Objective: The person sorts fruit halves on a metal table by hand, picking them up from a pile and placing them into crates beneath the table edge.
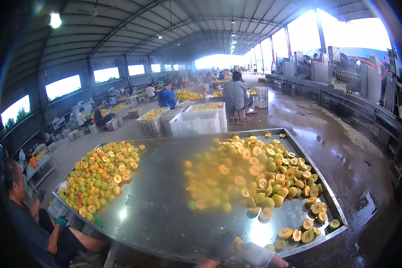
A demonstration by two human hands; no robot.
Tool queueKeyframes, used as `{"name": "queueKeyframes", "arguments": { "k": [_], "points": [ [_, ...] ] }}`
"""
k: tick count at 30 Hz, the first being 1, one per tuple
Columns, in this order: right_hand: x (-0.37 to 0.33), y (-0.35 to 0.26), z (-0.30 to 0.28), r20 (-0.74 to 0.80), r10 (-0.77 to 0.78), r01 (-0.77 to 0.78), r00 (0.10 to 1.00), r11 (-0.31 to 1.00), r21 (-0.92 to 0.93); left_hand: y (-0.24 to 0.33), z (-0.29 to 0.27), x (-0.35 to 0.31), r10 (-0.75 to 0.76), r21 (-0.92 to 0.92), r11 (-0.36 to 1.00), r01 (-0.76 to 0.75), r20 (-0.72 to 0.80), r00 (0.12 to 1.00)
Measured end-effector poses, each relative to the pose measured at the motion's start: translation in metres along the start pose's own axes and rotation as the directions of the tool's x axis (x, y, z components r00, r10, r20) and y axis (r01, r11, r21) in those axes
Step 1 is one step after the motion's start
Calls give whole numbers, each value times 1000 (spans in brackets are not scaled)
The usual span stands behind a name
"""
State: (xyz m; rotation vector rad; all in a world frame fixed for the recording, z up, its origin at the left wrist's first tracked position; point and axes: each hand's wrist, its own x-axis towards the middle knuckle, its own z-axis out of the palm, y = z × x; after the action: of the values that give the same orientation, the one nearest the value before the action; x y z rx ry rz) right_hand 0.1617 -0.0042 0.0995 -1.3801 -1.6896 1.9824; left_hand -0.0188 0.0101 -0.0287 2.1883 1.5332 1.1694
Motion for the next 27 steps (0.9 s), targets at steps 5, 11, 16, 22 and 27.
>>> {"name": "queueKeyframes", "arguments": {
  "k": [5,11,16,22,27],
  "points": [
    [22,25,-3,36,-162,157,986,981,115,-30,13,5,275,106,958,-266,-82,958],
    [47,58,-1,174,-220,38,960,717,696,-7,-4,9,-7,-362,932,-13,-55,998],
    [32,47,9,47,-269,232,962,896,380,18,-8,16,-383,-751,549,368,166,909],
    [-4,2,28,-257,-288,215,922,936,-277,-26,40,-1,-420,-616,753,232,-177,890],
    [-21,-18,17,41,-81,88,996,974,-210,-72,56,-31,-219,-256,953,162,-213,952]
  ]
}}
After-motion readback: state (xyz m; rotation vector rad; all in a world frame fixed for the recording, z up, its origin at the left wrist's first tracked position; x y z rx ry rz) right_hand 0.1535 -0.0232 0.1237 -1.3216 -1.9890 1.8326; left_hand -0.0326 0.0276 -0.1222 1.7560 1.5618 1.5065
